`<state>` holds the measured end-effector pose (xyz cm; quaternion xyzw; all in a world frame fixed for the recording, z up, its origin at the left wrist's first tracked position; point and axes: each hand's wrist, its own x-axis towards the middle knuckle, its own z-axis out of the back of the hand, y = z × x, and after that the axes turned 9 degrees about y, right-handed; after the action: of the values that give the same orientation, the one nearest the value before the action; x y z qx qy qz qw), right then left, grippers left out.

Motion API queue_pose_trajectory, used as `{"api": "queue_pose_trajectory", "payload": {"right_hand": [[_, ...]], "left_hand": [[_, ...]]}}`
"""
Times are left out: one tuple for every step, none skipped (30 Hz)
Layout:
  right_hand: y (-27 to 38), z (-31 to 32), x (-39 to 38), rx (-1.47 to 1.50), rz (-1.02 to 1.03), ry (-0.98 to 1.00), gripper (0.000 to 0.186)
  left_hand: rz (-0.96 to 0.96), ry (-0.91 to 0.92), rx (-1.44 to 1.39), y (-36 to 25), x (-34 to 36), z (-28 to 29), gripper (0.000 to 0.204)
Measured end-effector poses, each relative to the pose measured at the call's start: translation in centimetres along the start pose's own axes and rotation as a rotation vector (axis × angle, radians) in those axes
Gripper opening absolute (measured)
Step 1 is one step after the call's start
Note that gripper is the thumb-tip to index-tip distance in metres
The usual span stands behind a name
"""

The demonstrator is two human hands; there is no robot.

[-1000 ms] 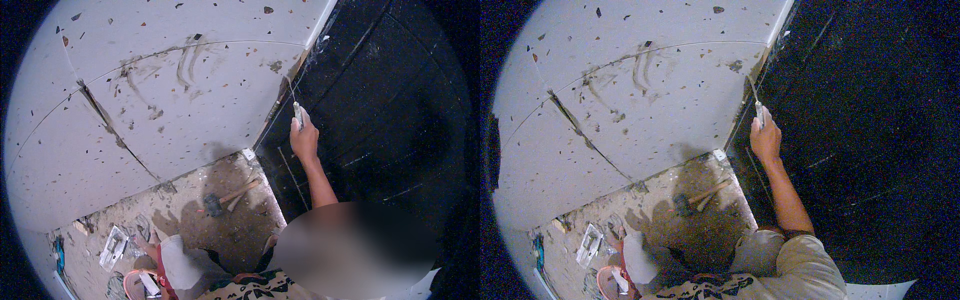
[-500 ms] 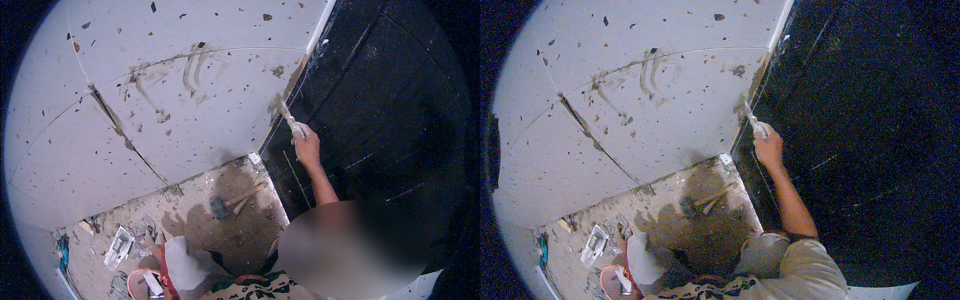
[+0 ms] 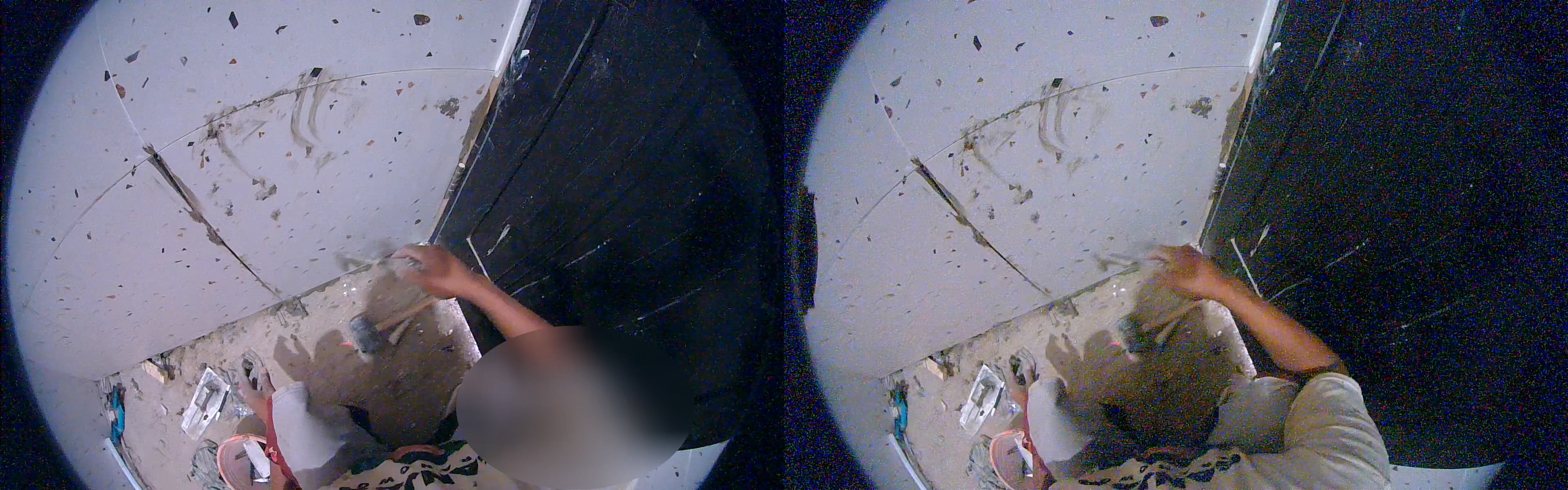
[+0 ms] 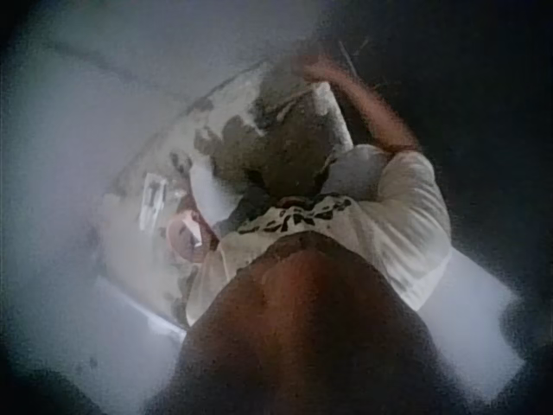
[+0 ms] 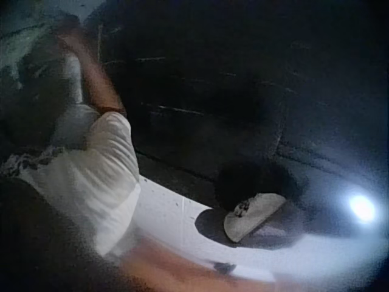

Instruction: The person installs white terrazzo tiles on a wall, using a hammer to tap them into place and a small tool to adjust the edges. They also use a sponge to wipe the tile surface and remove excess material.

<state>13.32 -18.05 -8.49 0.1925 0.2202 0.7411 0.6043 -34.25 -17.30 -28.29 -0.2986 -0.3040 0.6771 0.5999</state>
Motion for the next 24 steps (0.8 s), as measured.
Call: {"api": "queue_pose_trajectory", "payload": {"right_hand": [[2.1,-0.2,0.8,0.048,-0.031,0.1,0.038],[3.5,-0.8,1.7,0.095,-0.059,0.201,0.04],[3.1,-2.1,1.1,0.137,0.024,0.135,0.042],[3.2,-4.0,1.3,0.176,0.137,0.086,0.044],[4.3,-5.6,1.9,0.111,0.017,0.253,0.046],[5.4,-7.2,2.7,0.044,-0.101,0.421,0.047],[5.2,-9.1,2.1,-0.033,-0.107,0.472,0.047],[4.8,-11.0,1.4,-0.107,-0.115,0.52,0.048],[1.5,-13.9,0.4,-0.187,-0.022,0.427,0.048],[1.3,-13.1,0.9,-0.235,0.016,0.392,0.044],[0.9,-12.1,1.1,-0.286,0.041,0.35,0.041],[0.5,-11.1,1.4,-0.339,0.067,0.306,0.038],[-1.1,-9.8,1.3,-0.379,0.036,0.217,0.037],[-2.8,-8.4,1.2,-0.416,0.004,0.128,0.036],[-1.6,-4.9,2.1,-0.228,-0.193,0.077,0.035],[-0.6,-2.0,1.5,-0.175,-0.053,-0.12,0.034],[0.1,1.2,0.3,-0.126,0.078,-0.322,0.033],[0.2,4.0,-0.5,-0.062,-0.122,-0.356,0.03],[0.5,6.4,-1.5,0.001,-0.324,-0.384,0.028],[1.5,7.9,-2.4,0.02,-0.316,-0.602,0.025],[2.3,10.0,-3.4,-0.008,-0.297,-0.672,0.024],[2.5,11.2,-4.1,-0.071,-0.337,-0.799,0.026],[2.6,12.5,-4.7,-0.094,-0.371,-0.843,0.029],[2.7,13.6,-4.9,-0.183,-0.41,-0.877,0.03]], "left_hand": [[-0.055,-0.053,-0.091,-1.4,-0.1,0.7,0.052],[-0.111,-0.105,-0.168,-2.7,-0.5,1.6,0.052],[-0.201,-0.14,-0.268,-5.5,0.0,1.6,0.046],[-0.223,-0.158,-0.263,-7.5,0.5,2.4,0.046],[-0.241,-0.179,-0.251,-9.2,0.9,3.5,0.046],[-0.256,-0.202,-0.239,-11.0,1.2,4.3,0.046],[-0.338,-0.213,-0.19,-12.9,1.4,4.9,0.046],[-0.429,-0.221,-0.14,-15.3,2.1,5.3,0.046],[-0.543,-0.221,-0.095,-18.4,3.4,5.4,0.047],[-0.623,-0.239,-0.068,-20.9,4.3,6.0,0.047],[-0.698,-0.245,-0.052,-23.5,4.5,6.1,0.048],[-0.767,-0.247,-0.04,-25.8,4.6,5.9,0.049],[-0.835,-0.229,-0.048,-27.9,4.9,5.4,0.049],[-0.905,-0.206,-0.053,-29.9,5.2,4.9,0.05],[-0.961,-0.207,-0.036,-31.1,5.6,5.2,0.051],[-1.01,-0.213,-0.031,-32.4,6.1,5.1,0.051],[-1.067,-0.214,-0.034,-34.0,6.5,4.6,0.052],[-1.123,-0.215,-0.036,-35.6,6.8,4.0,0.052],[-1.177,-0.216,-0.031,-37.3,7.1,3.2,0.053],[-1.228,-0.219,-0.024,-39.0,7.5,2.6,0.055],[-1.277,-0.224,-0.019,-40.5,8.0,1.8,0.056],[-1.328,-0.228,-0.045,-42.4,8.4,0.9,0.056],[-1.375,-0.238,-0.073,-44.1,8.8,0.0,0.057],[-1.423,-0.25,-0.1,-45.7,9.1,-0.9,0.058]]}}
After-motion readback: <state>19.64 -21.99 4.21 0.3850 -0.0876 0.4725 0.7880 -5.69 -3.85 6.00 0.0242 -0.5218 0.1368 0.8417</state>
